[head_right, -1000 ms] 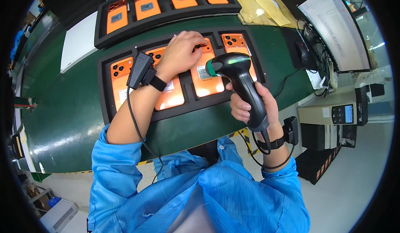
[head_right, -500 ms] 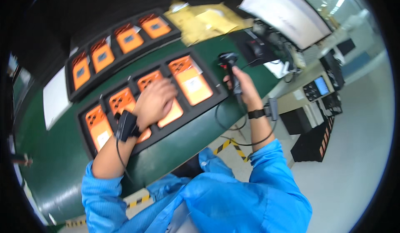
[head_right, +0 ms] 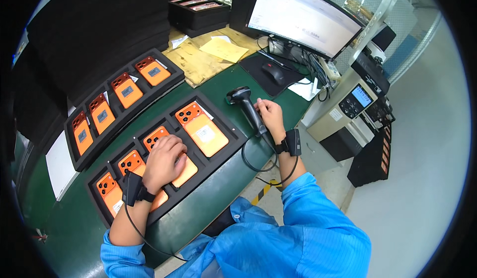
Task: Scan and organize mobile phones on an assembly line bench.
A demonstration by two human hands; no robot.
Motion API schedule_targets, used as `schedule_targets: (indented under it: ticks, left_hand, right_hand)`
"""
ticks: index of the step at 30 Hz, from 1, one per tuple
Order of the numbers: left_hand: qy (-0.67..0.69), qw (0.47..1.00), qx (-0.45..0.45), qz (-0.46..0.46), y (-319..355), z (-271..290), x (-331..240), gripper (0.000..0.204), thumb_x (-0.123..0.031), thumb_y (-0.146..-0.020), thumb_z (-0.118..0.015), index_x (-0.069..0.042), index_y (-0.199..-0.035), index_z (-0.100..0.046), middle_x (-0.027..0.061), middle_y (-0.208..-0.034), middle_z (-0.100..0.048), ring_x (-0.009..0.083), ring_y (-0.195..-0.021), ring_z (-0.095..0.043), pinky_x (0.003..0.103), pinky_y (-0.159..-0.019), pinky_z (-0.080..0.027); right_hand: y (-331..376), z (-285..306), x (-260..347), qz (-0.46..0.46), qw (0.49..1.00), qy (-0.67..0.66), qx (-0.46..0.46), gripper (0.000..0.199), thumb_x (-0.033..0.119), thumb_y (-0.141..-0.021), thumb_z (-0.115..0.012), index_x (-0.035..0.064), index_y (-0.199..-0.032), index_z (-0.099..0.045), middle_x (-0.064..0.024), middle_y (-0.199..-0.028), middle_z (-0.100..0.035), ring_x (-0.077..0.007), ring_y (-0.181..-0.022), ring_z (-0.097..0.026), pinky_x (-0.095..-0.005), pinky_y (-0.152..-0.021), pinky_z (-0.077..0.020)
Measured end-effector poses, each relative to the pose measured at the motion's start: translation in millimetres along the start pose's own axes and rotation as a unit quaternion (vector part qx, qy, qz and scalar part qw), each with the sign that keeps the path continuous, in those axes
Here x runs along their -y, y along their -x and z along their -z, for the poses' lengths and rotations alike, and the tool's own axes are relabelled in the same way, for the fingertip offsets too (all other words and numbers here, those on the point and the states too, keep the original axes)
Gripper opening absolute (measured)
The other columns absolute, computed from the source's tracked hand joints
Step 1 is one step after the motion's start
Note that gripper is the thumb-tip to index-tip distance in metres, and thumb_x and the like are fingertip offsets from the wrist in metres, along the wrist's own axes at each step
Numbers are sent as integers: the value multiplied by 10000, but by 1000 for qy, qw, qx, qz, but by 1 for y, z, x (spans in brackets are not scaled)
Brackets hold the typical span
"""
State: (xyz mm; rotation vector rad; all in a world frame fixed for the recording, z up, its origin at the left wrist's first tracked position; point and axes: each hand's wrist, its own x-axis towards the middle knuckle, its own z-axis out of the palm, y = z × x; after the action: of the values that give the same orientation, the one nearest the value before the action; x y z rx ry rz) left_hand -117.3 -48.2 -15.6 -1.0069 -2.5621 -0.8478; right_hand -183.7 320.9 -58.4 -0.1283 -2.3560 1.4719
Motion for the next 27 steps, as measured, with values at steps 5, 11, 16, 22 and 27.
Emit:
schedule_targets:
  ticks: [5, 11, 16, 22, 27]
  left_hand:
    - [-4, 1000, -7, 10, 0, -1, 1, 103, -90, -768, -644, -49, -855, -609, 93, -976, -592, 295, -1043, -550, 409, -947, -433]
    - [4, 1000, -15, 22, 2, 0, 1, 81, -79, -771, -639, -47, -840, -610, 88, -953, -593, 292, -1033, -552, 408, -941, -433]
    - [26, 999, -11, 37, 3, 0, 1, 69, -75, -775, -633, -46, -834, -614, 93, -952, -593, 296, -1036, -552, 407, -940, -430]
    - [42, 998, -10, 46, 4, 0, 2, 74, -75, -780, -629, -49, -849, -624, 97, -964, -596, 298, -1051, -550, 415, -945, -425]
    - [49, 997, -2, 56, 4, 1, 3, 80, -81, -788, -629, -47, -860, -632, 95, -970, -596, 296, -1059, -547, 412, -951, -422]
  right_hand:
    - [-1, 0, -3, 20, 998, 64, -10, 375, 291, -952, -569, -28, -784, -671, -44, -601, -580, -90, -566, -496, -280, -539, -405]
    - [0, -1, -5, 39, 994, 96, -21, 372, 290, -943, -572, -38, -789, -655, -85, -580, -548, -118, -552, -490, -308, -538, -404]
    - [1, 1, -2, 37, 992, 117, -18, 377, 301, -935, -577, -42, -790, -639, -119, -577, -528, -147, -537, -481, -325, -536, -401]
    - [1, 1, -2, 39, 992, 117, -19, 383, 302, -934, -577, -40, -771, -631, -117, -569, -525, -150, -528, -472, -329, -530, -398]
    - [1, 1, 1, 41, 990, 137, -14, 379, 306, -933, -574, -33, -776, -636, -127, -575, -531, -161, -524, -481, -334, -528, -400]
